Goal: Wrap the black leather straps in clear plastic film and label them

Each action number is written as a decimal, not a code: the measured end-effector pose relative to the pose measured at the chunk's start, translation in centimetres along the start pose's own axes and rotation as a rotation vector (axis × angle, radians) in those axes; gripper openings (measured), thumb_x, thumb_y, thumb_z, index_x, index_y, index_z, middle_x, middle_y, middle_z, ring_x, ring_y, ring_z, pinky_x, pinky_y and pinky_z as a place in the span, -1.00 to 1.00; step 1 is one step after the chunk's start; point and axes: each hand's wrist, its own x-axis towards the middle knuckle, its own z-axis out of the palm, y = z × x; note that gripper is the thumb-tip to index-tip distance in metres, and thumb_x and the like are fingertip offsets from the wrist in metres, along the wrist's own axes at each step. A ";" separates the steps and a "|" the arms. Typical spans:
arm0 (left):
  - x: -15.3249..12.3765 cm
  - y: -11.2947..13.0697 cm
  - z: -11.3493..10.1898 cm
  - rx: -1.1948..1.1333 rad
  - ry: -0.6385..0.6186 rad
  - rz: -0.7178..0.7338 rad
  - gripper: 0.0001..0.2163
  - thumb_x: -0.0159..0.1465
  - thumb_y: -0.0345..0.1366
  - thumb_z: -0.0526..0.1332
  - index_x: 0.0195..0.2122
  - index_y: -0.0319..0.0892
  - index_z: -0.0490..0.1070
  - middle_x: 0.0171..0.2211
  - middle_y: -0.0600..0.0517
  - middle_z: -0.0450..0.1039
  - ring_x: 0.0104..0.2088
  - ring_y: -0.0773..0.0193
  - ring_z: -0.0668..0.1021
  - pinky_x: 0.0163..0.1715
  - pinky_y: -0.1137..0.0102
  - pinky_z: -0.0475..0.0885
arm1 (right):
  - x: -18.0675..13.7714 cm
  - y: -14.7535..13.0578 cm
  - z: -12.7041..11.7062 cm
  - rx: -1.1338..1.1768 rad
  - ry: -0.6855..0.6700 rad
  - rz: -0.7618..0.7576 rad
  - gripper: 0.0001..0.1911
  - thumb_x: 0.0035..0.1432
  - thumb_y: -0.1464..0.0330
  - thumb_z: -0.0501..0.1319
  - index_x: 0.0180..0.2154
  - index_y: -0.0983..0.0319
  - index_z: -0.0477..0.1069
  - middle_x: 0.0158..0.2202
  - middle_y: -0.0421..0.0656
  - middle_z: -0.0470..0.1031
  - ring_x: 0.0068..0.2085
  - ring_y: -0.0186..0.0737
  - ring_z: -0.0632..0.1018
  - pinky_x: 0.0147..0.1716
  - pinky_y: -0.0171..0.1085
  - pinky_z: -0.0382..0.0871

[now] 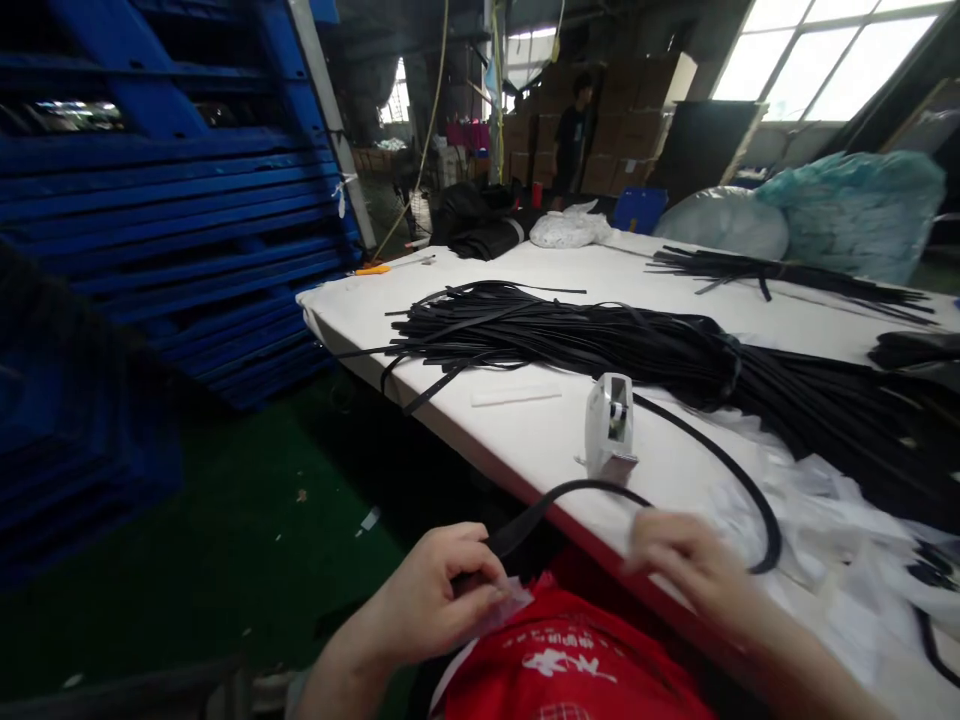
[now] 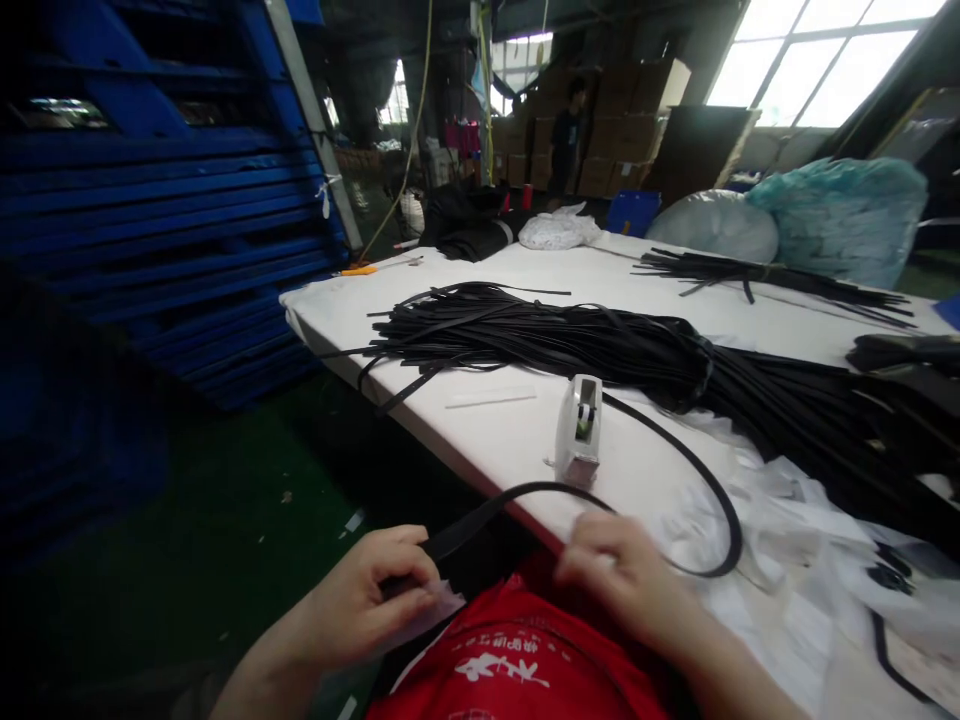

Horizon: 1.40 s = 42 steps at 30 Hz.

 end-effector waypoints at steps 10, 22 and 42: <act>-0.2 -1.4 2.7 -0.254 -0.072 -0.018 -0.93 0.19 -0.32 0.30 -0.39 -0.21 0.53 -0.33 0.01 0.52 -0.29 0.28 0.52 -0.23 0.43 0.35 | 4.0 0.4 10.9 0.722 -0.116 0.244 -0.51 0.26 0.02 0.14 0.02 0.19 0.53 -0.07 -0.06 0.57 -0.05 -0.07 0.53 -0.02 -0.11 0.37; 5.3 -1.3 3.0 -0.354 -0.276 0.051 -0.92 0.14 -0.32 0.36 -0.36 -0.21 0.58 -0.28 -0.02 0.57 -0.22 0.22 0.56 -0.15 0.38 0.41 | 2.8 1.3 10.8 0.553 0.222 0.232 -0.68 0.14 0.11 0.32 -0.19 0.20 0.59 -0.27 -0.12 0.59 -0.26 -0.19 0.57 -0.24 -0.27 0.46; 7.1 -9.2 1.2 -0.834 -0.057 -0.271 -0.67 -0.03 -0.12 0.48 -0.39 -0.29 0.57 -0.48 -0.02 0.59 -0.48 0.32 0.58 -0.39 0.43 0.48 | 3.9 -0.8 6.5 0.534 0.804 0.157 -0.71 0.20 0.15 0.30 -0.23 0.23 0.59 -0.38 -0.12 0.61 -0.49 -0.25 0.61 -0.49 -0.30 0.55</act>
